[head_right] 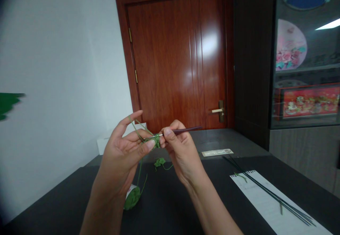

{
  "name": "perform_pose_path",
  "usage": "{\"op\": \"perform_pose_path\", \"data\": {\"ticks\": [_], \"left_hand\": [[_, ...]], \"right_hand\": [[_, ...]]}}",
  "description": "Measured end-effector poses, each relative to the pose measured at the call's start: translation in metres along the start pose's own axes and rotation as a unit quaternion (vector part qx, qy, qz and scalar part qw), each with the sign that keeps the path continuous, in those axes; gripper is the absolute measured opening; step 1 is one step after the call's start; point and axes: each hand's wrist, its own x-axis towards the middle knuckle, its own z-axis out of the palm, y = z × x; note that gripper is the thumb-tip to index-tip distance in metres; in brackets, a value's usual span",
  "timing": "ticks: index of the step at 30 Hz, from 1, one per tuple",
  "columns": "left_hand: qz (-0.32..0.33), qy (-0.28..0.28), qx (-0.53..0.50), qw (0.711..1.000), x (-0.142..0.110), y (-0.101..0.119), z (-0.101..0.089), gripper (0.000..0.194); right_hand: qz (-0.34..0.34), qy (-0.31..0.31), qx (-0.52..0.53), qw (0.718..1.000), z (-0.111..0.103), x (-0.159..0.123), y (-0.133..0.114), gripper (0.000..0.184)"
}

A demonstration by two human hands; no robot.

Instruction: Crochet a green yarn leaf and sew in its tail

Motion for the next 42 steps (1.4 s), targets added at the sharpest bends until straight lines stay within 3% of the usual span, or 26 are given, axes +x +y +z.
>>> {"op": "perform_pose_path", "data": {"ticks": [2,4,5,7,8,9,10,11,13,14,16,19,25,30,33,35,37,39,42], "left_hand": [[0.011,0.007,0.02,1.0,-0.001,0.0,0.001,0.073],[0.027,0.025,0.033,0.999,-0.001,-0.001,0.003,0.074],[0.028,0.031,0.03,0.999,-0.002,-0.001,0.003,0.074],[0.003,0.025,-0.007,1.0,-0.003,0.0,0.004,0.077],[-0.027,0.012,-0.036,0.999,-0.003,0.0,0.005,0.078],[-0.063,-0.004,-0.068,0.996,-0.003,0.0,0.005,0.079],[-0.098,-0.019,-0.099,0.99,-0.003,0.001,0.005,0.079],[-0.127,-0.03,-0.125,0.984,-0.004,0.002,0.004,0.079],[-0.158,-0.043,-0.156,0.974,-0.003,0.002,0.003,0.077],[-0.159,-0.045,-0.162,0.973,-0.003,0.002,0.002,0.078],[-0.15,-0.049,-0.158,0.975,-0.002,0.001,0.0,0.08],[-0.131,-0.054,-0.148,0.979,-0.001,-0.001,-0.004,0.082],[-0.117,-0.062,-0.134,0.982,-0.002,0.002,-0.006,0.077],[-0.078,-0.058,-0.089,0.991,-0.001,0.005,0.0,0.072],[-0.05,-0.039,-0.062,0.996,-0.001,0.004,0.002,0.074],[-0.036,-0.02,-0.046,0.998,-0.002,0.003,0.004,0.075],[-0.022,0.0,-0.031,0.999,-0.003,0.003,0.005,0.074],[-0.016,0.012,-0.036,0.999,-0.005,0.004,0.007,0.074],[-0.075,-0.024,-0.1,0.992,-0.005,0.004,0.006,0.074]], "right_hand": [[-0.07,0.011,-0.058,0.996,-0.001,0.0,0.0,0.028],[-0.184,0.019,-0.168,0.968,-0.006,-0.002,-0.001,0.016],[-0.255,0.014,-0.244,0.935,-0.009,-0.003,-0.002,0.011],[-0.389,-0.005,-0.395,0.832,-0.015,-0.005,-0.004,0.014],[-0.435,-0.01,-0.447,0.782,-0.017,-0.006,-0.004,0.018],[-0.468,-0.01,-0.466,0.751,-0.018,-0.007,-0.003,0.021],[-0.485,-0.012,-0.453,0.748,-0.018,-0.007,-0.001,0.02],[-0.486,-0.015,-0.415,0.769,-0.018,-0.006,0.002,0.017],[-0.418,0.002,-0.295,0.859,-0.014,-0.004,0.008,0.002],[-0.37,0.006,-0.245,0.896,-0.012,-0.003,0.011,0.007],[-0.287,0.016,-0.173,0.942,-0.008,-0.002,0.014,0.014],[-0.236,0.022,-0.112,0.965,-0.007,-0.003,0.013,0.016],[-0.192,0.005,-0.068,0.979,-0.008,-0.005,0.003,0.018],[-0.043,-0.025,-0.04,0.998,-0.004,-0.003,-0.002,0.028],[-0.028,-0.044,-0.055,0.997,-0.002,0.0,-0.002,0.03],[-0.088,-0.042,-0.08,0.992,-0.003,0.001,-0.001,0.029],[-0.191,-0.023,-0.148,0.97,-0.007,0.001,-0.001,0.021],[-0.312,-0.009,-0.28,0.908,-0.013,-0.002,-0.002,0.012],[-0.453,-0.002,-0.443,0.774,-0.018,-0.006,-0.002,0.019]]}}
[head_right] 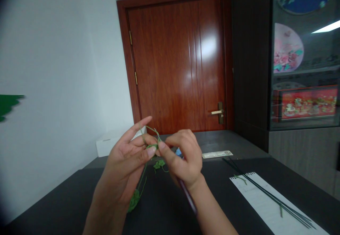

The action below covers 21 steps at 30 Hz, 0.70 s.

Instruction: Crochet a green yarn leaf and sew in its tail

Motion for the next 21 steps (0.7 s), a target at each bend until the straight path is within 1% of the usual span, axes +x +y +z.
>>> {"op": "perform_pose_path", "data": {"ticks": [1,2,3,4,5,7,8,10,14,16,21], "left_hand": [[-0.036,-0.02,-0.029,0.999,0.001,0.0,-0.001,0.073],[-0.068,-0.039,-0.055,0.995,0.001,-0.001,-0.003,0.071],[-0.086,-0.053,-0.076,0.992,0.002,-0.001,-0.005,0.07],[-0.097,-0.065,-0.09,0.989,0.003,-0.002,-0.007,0.07],[-0.099,-0.073,-0.098,0.988,0.003,-0.002,-0.009,0.07],[-0.095,-0.083,-0.1,0.987,0.004,-0.004,-0.013,0.071],[-0.091,-0.083,-0.098,0.988,0.004,-0.004,-0.014,0.072],[-0.085,-0.08,-0.092,0.989,0.004,-0.004,-0.015,0.073],[-0.074,-0.084,-0.085,0.99,0.005,-0.004,-0.016,0.074],[-0.071,-0.088,-0.082,0.99,0.005,-0.003,-0.016,0.072],[-0.049,-0.079,-0.066,0.993,0.006,-0.002,-0.018,0.065]], "right_hand": [[-0.027,0.01,-0.012,1.0,0.001,-0.001,0.0,0.019],[-0.033,0.029,0.007,0.999,0.003,-0.002,-0.001,0.016],[-0.014,0.049,0.054,0.997,0.006,-0.003,-0.002,0.011],[0.034,0.07,0.118,0.99,0.01,-0.003,-0.003,0.004],[0.087,0.079,0.186,0.975,0.014,-0.002,-0.004,0.002],[0.17,0.09,0.294,0.936,0.018,0.0,-0.007,0.007],[0.192,0.091,0.329,0.92,0.019,0.001,-0.008,0.008],[0.213,0.096,0.364,0.902,0.018,0.003,-0.01,0.008],[0.238,0.094,0.392,0.884,0.013,0.003,-0.013,0.011],[0.254,0.088,0.416,0.869,0.013,0.002,-0.014,0.012],[0.331,0.051,0.479,0.811,0.011,0.002,-0.012,0.02]]}}
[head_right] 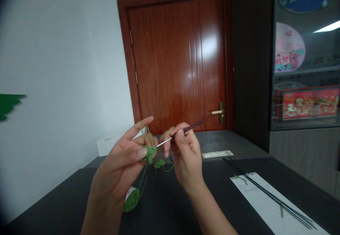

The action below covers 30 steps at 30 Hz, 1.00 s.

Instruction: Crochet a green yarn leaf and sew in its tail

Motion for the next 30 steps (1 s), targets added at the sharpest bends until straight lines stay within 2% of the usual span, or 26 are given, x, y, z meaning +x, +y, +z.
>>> {"op": "perform_pose_path", "data": {"ticks": [3,10,16,19,24,30], "left_hand": [[-0.004,-0.003,0.004,1.0,0.001,0.0,0.001,0.064],[-0.012,-0.045,-0.016,0.999,0.002,0.001,0.006,0.07],[-0.035,-0.03,-0.018,0.999,0.001,0.002,0.004,0.074],[-0.04,-0.039,-0.032,0.998,0.001,0.001,0.001,0.069],[-0.028,-0.062,-0.043,0.997,0.001,0.0,0.0,0.053],[0.035,0.028,0.075,0.996,0.0,0.001,0.01,0.053]], "right_hand": [[0.022,0.011,0.01,1.0,-0.001,0.001,0.0,0.02],[-0.014,0.016,-0.022,1.0,0.003,0.001,-0.002,0.017],[-0.046,0.004,-0.041,0.998,0.005,0.001,-0.004,0.012],[-0.044,0.006,-0.036,0.998,0.004,0.001,-0.005,0.013],[0.026,0.026,0.011,0.999,0.003,0.001,-0.008,0.02],[0.165,0.027,0.002,0.986,0.006,0.005,-0.012,0.023]]}}
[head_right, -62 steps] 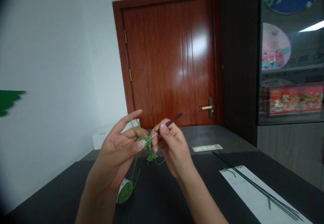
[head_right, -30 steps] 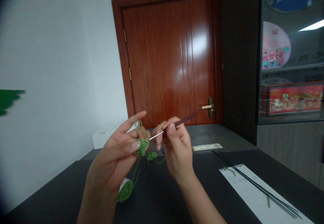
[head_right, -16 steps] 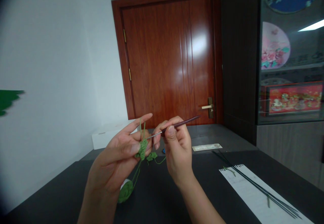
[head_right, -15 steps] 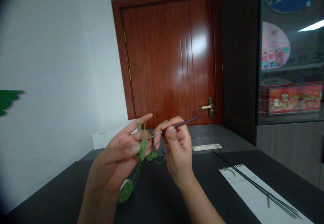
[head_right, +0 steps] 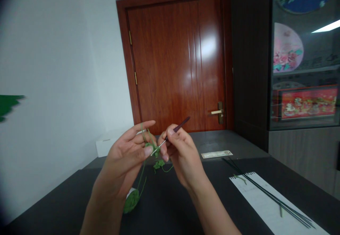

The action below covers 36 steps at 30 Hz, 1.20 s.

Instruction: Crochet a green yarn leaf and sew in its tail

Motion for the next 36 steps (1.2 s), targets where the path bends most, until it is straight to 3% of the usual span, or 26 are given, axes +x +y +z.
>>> {"op": "perform_pose_path", "data": {"ticks": [3,8,18,26,36], "left_hand": [[0.027,0.023,0.036,0.999,0.0,0.001,0.004,0.061],[0.034,0.026,0.043,0.998,0.001,0.001,0.005,0.069],[0.043,0.061,0.058,0.996,0.0,0.004,0.013,0.069],[0.031,0.083,0.054,0.995,-0.002,0.006,0.014,0.067],[0.034,0.091,0.052,0.994,-0.002,0.007,0.017,0.062]], "right_hand": [[0.036,0.021,-0.003,0.999,0.001,0.003,0.0,0.026],[0.039,0.05,0.03,0.998,0.001,0.007,0.001,0.027],[0.042,0.072,0.063,0.995,0.009,0.006,0.002,0.027],[0.095,0.126,0.126,0.979,0.01,0.004,0.004,0.022],[0.176,0.085,0.237,0.952,0.005,0.006,0.005,0.018]]}}
